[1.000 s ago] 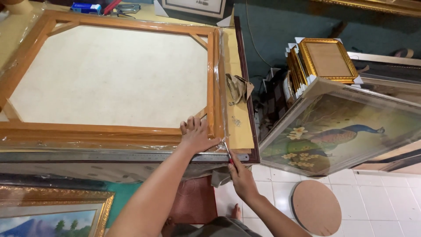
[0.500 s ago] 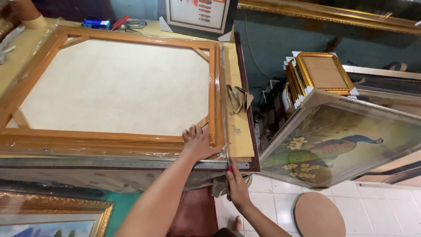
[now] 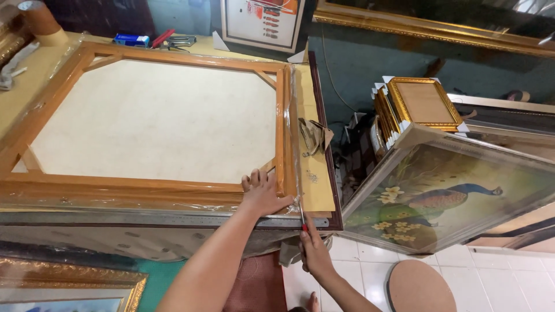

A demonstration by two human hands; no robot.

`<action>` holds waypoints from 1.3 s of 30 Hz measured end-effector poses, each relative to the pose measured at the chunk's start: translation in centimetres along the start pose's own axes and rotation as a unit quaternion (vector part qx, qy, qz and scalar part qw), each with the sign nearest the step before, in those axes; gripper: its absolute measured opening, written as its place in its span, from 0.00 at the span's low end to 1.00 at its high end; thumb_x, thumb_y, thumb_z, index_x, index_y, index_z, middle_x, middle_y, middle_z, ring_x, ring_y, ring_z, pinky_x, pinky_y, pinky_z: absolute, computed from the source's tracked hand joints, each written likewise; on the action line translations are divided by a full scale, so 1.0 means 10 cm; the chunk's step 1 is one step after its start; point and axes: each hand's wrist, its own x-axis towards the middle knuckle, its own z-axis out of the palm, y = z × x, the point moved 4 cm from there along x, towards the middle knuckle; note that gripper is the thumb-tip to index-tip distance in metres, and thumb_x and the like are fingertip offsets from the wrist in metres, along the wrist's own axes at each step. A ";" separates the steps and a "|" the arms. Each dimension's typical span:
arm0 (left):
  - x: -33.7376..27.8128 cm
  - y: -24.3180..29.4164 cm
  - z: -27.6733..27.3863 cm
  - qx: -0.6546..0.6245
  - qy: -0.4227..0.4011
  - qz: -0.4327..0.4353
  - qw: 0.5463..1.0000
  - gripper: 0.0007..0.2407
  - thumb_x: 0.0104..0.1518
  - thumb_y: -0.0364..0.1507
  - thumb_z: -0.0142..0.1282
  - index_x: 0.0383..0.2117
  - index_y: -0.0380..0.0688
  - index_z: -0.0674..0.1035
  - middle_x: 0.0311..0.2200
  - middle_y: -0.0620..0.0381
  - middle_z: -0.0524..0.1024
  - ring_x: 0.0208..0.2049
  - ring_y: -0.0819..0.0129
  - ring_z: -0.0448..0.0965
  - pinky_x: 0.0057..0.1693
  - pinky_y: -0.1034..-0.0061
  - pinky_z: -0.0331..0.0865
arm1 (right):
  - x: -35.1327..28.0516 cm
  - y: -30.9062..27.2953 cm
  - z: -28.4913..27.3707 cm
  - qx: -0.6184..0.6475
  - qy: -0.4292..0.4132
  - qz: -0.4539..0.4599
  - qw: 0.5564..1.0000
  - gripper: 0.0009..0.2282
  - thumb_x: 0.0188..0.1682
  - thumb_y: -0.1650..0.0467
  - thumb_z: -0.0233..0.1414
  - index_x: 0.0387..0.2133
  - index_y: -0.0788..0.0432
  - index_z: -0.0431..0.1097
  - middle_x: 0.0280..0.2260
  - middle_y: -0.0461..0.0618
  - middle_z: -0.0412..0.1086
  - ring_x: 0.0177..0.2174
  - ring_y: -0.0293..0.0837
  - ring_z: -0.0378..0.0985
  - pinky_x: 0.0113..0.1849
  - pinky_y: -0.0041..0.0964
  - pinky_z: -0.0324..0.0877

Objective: The person uses a screwdriver to tighten screws on the corners of a wooden picture frame placed on a workbench. They briefly lift and reposition the frame, then continue securing the corners with the screwdriver.

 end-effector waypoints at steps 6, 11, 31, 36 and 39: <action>0.02 -0.01 0.01 -0.030 -0.025 -0.003 0.999 0.42 0.37 0.63 0.29 0.57 0.46 0.48 0.56 0.51 0.42 0.58 0.55 0.33 0.56 0.59 0.33 | 0.01 -0.02 -0.26 0.164 0.057 0.098 0.980 0.23 0.46 0.66 0.38 0.58 0.41 0.44 0.15 0.45 0.53 0.11 0.35 0.47 0.12 0.26 0.46; -0.13 0.03 -0.13 -0.046 -0.010 0.020 0.999 0.30 0.42 0.59 0.38 0.40 0.45 0.62 0.49 0.48 0.54 0.56 0.57 0.41 0.56 0.59 0.35 | 0.65 -0.11 -0.39 -0.174 0.093 -0.011 0.980 0.18 0.37 0.57 0.49 0.43 0.39 0.66 0.36 0.45 0.71 0.40 0.48 0.71 0.42 0.39 0.66; 0.05 -0.04 0.06 -0.050 0.003 0.019 0.999 0.29 0.40 0.58 0.41 0.38 0.45 0.62 0.46 0.50 0.56 0.54 0.56 0.44 0.55 0.59 0.37 | 0.74 -0.55 -0.46 -0.229 0.005 -0.014 0.973 0.20 0.41 0.60 0.43 0.49 0.45 0.58 0.42 0.62 0.65 0.45 0.61 0.65 0.46 0.51 0.60; 0.15 -0.08 0.12 -0.040 0.000 0.023 0.999 0.31 0.38 0.59 0.40 0.37 0.46 0.61 0.45 0.50 0.56 0.54 0.57 0.44 0.54 0.60 0.37 | 0.66 -0.23 -0.69 -0.138 -0.045 0.048 0.988 0.18 0.43 0.62 0.41 0.49 0.45 0.61 0.28 0.64 0.67 0.13 0.48 0.68 0.11 0.31 0.64; 0.19 -0.09 0.12 -0.029 0.010 0.022 0.999 0.29 0.38 0.58 0.41 0.36 0.47 0.61 0.44 0.51 0.56 0.53 0.58 0.44 0.54 0.61 0.38 | 0.38 -0.48 -0.71 -0.139 -0.082 0.065 0.985 0.19 0.43 0.67 0.41 0.51 0.53 0.59 0.21 0.60 0.68 0.09 0.43 0.61 0.08 0.28 0.58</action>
